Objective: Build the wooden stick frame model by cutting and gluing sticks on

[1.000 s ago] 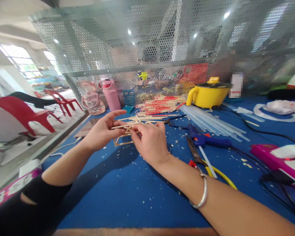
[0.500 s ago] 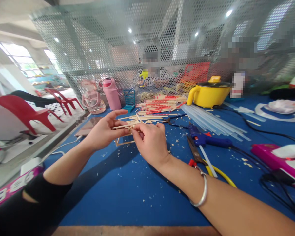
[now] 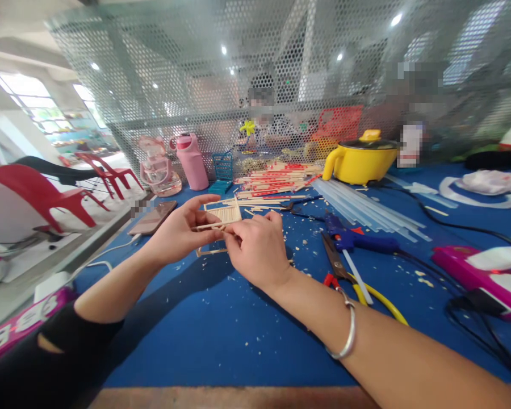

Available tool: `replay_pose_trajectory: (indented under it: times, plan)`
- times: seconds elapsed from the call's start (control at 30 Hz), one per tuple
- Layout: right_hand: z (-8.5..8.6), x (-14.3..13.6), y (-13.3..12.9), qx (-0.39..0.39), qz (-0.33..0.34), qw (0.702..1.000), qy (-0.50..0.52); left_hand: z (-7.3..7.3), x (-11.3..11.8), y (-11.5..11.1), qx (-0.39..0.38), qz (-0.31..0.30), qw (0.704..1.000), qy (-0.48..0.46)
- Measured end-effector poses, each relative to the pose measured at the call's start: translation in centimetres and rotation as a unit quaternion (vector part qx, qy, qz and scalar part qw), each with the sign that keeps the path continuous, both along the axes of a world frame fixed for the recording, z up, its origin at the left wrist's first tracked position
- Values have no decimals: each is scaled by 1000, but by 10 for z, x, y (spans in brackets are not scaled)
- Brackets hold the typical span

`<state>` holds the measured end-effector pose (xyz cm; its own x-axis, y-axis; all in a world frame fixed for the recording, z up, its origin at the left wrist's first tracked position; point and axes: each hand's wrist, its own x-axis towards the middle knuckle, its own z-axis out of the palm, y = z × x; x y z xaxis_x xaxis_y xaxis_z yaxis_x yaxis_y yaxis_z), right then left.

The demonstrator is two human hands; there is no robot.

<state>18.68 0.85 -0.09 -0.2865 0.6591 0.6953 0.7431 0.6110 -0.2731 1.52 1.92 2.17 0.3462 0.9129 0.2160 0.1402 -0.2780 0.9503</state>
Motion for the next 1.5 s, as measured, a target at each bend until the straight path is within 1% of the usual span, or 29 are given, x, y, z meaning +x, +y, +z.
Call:
replay_pose_trajectory:
  times: [0.13, 0.27, 0.33, 0.43, 0.57, 0.7, 0.8, 0.9, 1.0, 1.13, 1.33, 1.5]
  plan:
    - [-7, 0, 0, -19, 34, 997, -61, -14, -6, -7, 32, 11, 997, 74]
    - [-13, 0, 0, -48, 80, 990, -108, -26, -12, -12, 76, 34, 980, 179]
    - [-12, 1, -1, -53, 92, 989, -106, -28, -13, -13, 110, 47, 966, 228]
    - [-7, 5, -2, -45, 83, 993, -66, -27, -13, -13, 144, 58, 950, 269]
    - [1, 11, 0, -23, 59, 998, 7, -26, -14, -12, 151, 42, 949, 275]
    - [-1, 15, 6, -4, 55, 997, 54, -27, -17, -12, 148, 37, 952, 267]
    - [-5, 15, 9, -18, 55, 998, 40, -28, -18, -12, 136, 35, 955, 262]
    - [-7, 13, 10, -53, 55, 997, 7, -29, -16, -11, 124, 31, 961, 245]
    - [-10, 12, 11, -80, 67, 994, -27, -31, -13, -11, 115, 42, 965, 231]
    - [-11, 11, 10, -81, 81, 992, -46, -33, -8, -12, 113, 62, 967, 219]
    - [-11, 8, 7, -76, 88, 992, -58, -35, -6, -13, 108, 67, 973, 191]
    - [-12, 7, 7, -82, 88, 991, -64, -35, -4, -13, 128, 93, 963, 217]
